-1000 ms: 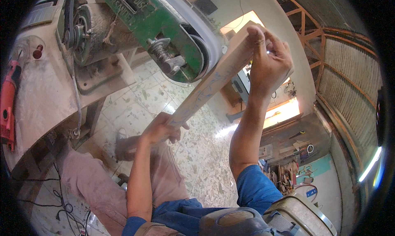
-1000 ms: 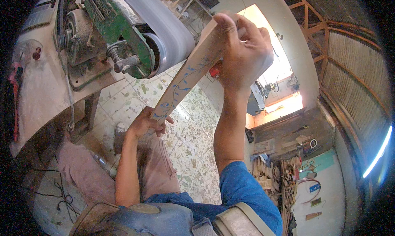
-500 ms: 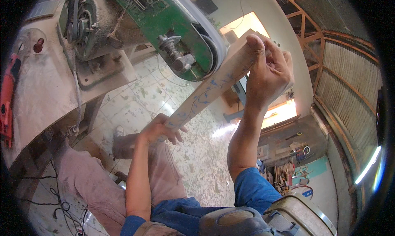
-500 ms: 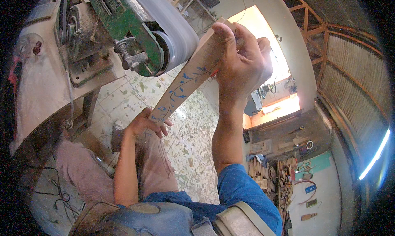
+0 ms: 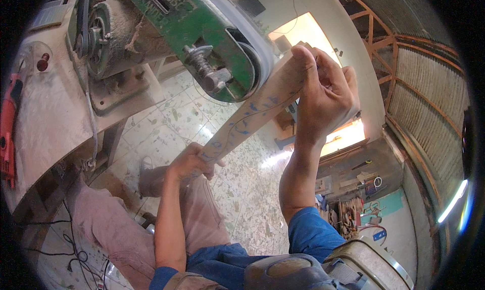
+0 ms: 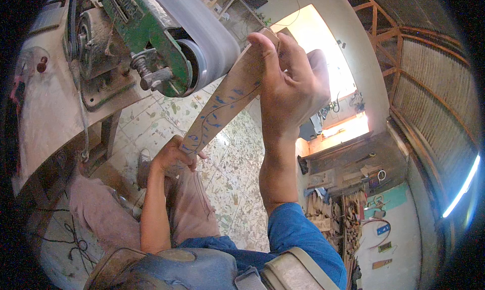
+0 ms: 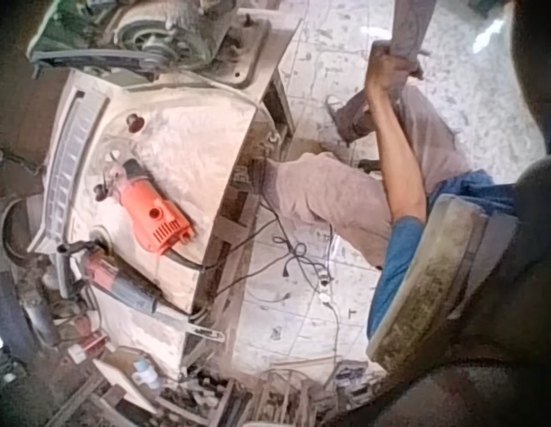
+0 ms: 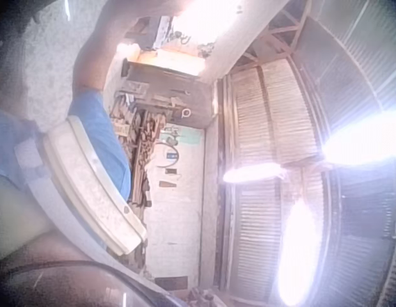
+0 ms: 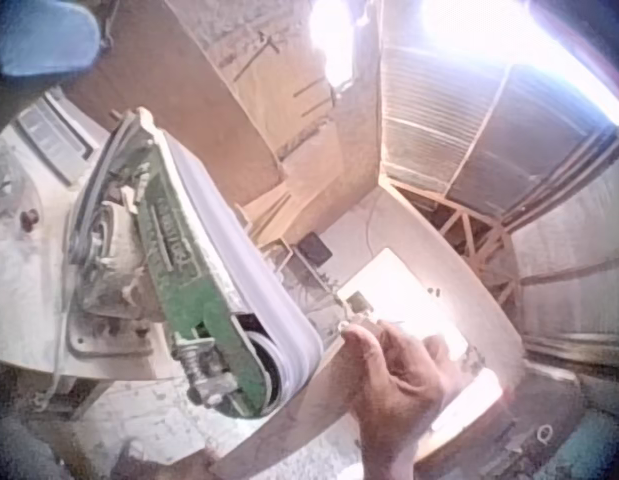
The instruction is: The person sands a long wooden object by pressing it against a running belt sander, turning the object over multiple times to sand different sides and checking the surface with their hands.
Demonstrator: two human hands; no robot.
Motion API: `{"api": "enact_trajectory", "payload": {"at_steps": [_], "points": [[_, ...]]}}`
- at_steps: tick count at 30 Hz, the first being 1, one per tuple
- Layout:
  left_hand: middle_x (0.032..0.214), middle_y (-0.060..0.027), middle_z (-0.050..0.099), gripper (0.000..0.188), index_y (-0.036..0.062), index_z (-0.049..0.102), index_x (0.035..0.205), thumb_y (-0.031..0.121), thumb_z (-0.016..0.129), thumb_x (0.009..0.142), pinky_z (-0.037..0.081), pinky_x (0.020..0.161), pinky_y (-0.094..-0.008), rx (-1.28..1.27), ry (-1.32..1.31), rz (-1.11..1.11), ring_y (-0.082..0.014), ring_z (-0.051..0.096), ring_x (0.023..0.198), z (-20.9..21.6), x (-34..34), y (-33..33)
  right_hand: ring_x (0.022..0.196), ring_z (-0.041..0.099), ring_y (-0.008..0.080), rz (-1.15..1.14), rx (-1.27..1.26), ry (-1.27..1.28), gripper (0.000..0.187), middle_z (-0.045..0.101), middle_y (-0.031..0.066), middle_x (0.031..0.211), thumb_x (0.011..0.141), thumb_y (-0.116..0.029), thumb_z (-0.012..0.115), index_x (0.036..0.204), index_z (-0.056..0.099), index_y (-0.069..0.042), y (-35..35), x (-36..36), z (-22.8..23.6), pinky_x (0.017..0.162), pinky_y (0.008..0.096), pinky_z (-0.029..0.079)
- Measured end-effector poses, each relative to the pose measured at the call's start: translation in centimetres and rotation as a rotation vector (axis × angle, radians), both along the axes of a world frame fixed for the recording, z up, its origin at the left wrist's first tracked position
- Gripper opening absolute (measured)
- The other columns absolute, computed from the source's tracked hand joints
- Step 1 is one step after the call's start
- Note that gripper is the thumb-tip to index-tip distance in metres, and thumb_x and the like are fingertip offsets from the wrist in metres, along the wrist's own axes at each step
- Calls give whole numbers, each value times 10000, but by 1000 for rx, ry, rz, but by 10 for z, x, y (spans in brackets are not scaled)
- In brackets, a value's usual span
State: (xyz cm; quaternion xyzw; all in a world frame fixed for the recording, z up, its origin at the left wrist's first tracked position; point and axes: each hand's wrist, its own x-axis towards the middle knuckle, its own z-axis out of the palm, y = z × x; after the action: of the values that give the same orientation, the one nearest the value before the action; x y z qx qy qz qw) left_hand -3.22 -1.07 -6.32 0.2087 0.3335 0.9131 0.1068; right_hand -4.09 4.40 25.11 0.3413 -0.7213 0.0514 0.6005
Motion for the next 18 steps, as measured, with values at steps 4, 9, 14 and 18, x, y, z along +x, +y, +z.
{"api": "enact_trajectory", "payload": {"at_steps": [4,9,14,18], "points": [[690,-112,676,359,-92,737,972,-2,672,631,519,548,-343,28,50,-38,-204,621,550,-10,-4,1,581,525,99,115,-25,-34,268,555,8,671,758,-268,902,929,807,-86,5,4,-3,529,257,421],[751,-103,694,176,-20,679,922,65,700,769,513,679,-402,-364,20,355,-266,670,711,16,3,16,697,600,102,407,-301,-504,434,645,51,812,813,-223,870,1197,738,-71,48,-19,2,646,247,491],[931,-217,643,412,-25,540,1093,216,762,844,482,802,-492,-873,43,1142,-441,615,862,112,34,59,911,641,162,699,-405,-931,538,688,128,1019,998,-332,667,1383,507,9,108,-28,-72,832,303,531],[1079,-261,570,530,-21,492,1167,266,792,838,456,858,-506,-989,129,1188,-449,571,985,143,50,87,836,687,180,943,-865,-1203,465,679,144,968,1033,-379,600,1257,452,0,96,-2,-92,766,325,593]]}}
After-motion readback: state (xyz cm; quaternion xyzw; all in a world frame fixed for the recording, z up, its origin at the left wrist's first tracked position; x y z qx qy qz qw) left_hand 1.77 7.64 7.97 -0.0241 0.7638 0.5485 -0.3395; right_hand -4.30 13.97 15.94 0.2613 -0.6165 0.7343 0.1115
